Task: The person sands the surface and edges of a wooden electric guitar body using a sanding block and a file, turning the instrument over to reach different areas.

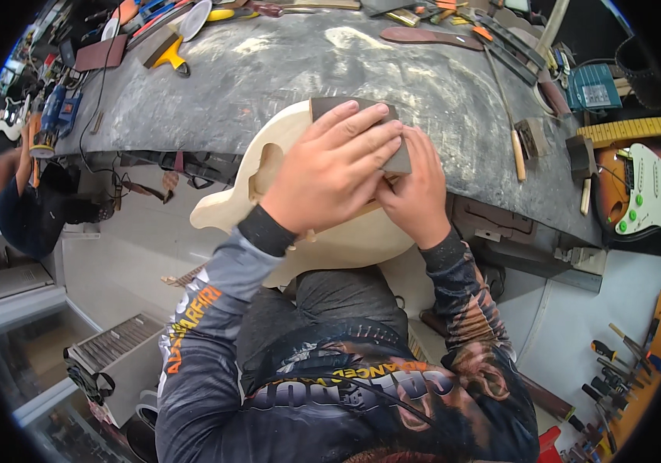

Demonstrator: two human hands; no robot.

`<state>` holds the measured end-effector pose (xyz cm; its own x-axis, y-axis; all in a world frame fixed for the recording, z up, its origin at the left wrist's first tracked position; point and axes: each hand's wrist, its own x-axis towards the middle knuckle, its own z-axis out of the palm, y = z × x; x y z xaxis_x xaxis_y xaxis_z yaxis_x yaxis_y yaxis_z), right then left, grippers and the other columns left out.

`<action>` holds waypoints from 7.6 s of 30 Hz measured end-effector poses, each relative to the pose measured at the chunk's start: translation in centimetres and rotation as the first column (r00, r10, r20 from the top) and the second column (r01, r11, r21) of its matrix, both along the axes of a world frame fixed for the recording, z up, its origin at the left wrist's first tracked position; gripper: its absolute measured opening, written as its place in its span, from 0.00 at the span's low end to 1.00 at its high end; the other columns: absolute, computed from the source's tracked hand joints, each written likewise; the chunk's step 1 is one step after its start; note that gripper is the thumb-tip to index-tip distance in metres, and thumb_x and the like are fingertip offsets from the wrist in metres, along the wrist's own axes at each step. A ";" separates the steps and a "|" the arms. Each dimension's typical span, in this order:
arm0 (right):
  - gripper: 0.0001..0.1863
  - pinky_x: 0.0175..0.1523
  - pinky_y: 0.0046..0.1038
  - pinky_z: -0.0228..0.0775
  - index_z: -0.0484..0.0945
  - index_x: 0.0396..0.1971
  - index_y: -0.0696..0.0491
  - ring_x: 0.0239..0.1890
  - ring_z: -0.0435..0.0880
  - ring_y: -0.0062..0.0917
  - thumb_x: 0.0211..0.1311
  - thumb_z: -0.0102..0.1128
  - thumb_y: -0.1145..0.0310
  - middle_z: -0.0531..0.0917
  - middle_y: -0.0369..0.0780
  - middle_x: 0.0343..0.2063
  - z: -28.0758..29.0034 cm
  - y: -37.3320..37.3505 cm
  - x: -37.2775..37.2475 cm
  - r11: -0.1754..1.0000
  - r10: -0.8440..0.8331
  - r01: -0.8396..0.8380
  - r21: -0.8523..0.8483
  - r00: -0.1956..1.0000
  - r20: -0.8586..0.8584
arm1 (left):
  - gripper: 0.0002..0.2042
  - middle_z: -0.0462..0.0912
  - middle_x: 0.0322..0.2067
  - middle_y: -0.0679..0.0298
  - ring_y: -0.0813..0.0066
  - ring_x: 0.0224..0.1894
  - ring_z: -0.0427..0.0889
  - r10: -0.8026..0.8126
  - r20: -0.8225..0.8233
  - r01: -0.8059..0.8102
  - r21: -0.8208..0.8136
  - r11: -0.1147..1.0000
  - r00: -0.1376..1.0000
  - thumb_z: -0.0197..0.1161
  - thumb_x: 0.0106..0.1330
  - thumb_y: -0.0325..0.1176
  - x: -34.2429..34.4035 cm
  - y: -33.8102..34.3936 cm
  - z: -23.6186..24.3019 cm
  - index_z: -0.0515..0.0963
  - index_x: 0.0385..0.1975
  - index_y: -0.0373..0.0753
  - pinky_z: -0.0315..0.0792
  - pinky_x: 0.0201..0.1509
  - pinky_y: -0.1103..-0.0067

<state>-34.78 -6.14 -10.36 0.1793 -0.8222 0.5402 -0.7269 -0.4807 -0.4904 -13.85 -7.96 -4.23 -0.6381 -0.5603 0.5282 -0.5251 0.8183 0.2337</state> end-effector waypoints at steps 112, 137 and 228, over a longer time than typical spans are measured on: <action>0.10 0.75 0.45 0.67 0.90 0.49 0.51 0.59 0.86 0.38 0.70 0.71 0.74 0.91 0.38 0.50 0.1 4.4 -5.8 0.999 -0.020 0.024 -0.030 0.991 0.132 | 0.37 0.74 0.27 0.57 0.56 0.24 0.79 0.342 0.051 -0.334 0.391 0.858 0.938 0.71 0.68 0.18 3.0 17.0 -2.8 0.81 0.80 0.51 0.76 0.32 0.63; 0.27 0.85 0.51 0.63 0.85 0.68 0.47 0.73 0.86 0.36 0.71 0.70 0.80 0.89 0.37 0.67 -3.3 7.2 -2.6 0.994 0.023 -0.001 -0.106 0.977 0.210 | 0.38 0.74 0.27 0.59 0.59 0.25 0.80 0.326 0.005 -0.312 0.309 0.899 0.945 0.72 0.65 0.17 2.7 15.7 -5.9 0.83 0.78 0.50 0.77 0.33 0.63; 0.38 0.75 0.46 0.71 0.76 0.81 0.46 0.67 0.83 0.42 0.70 0.69 0.74 0.82 0.44 0.71 1.1 3.0 2.0 0.995 0.066 -0.059 -0.085 0.995 0.079 | 0.33 0.83 0.27 0.56 0.52 0.28 0.87 0.513 -0.008 -0.493 0.262 0.829 0.858 0.69 0.74 0.25 1.6 9.5 2.0 0.79 0.80 0.53 0.80 0.33 0.57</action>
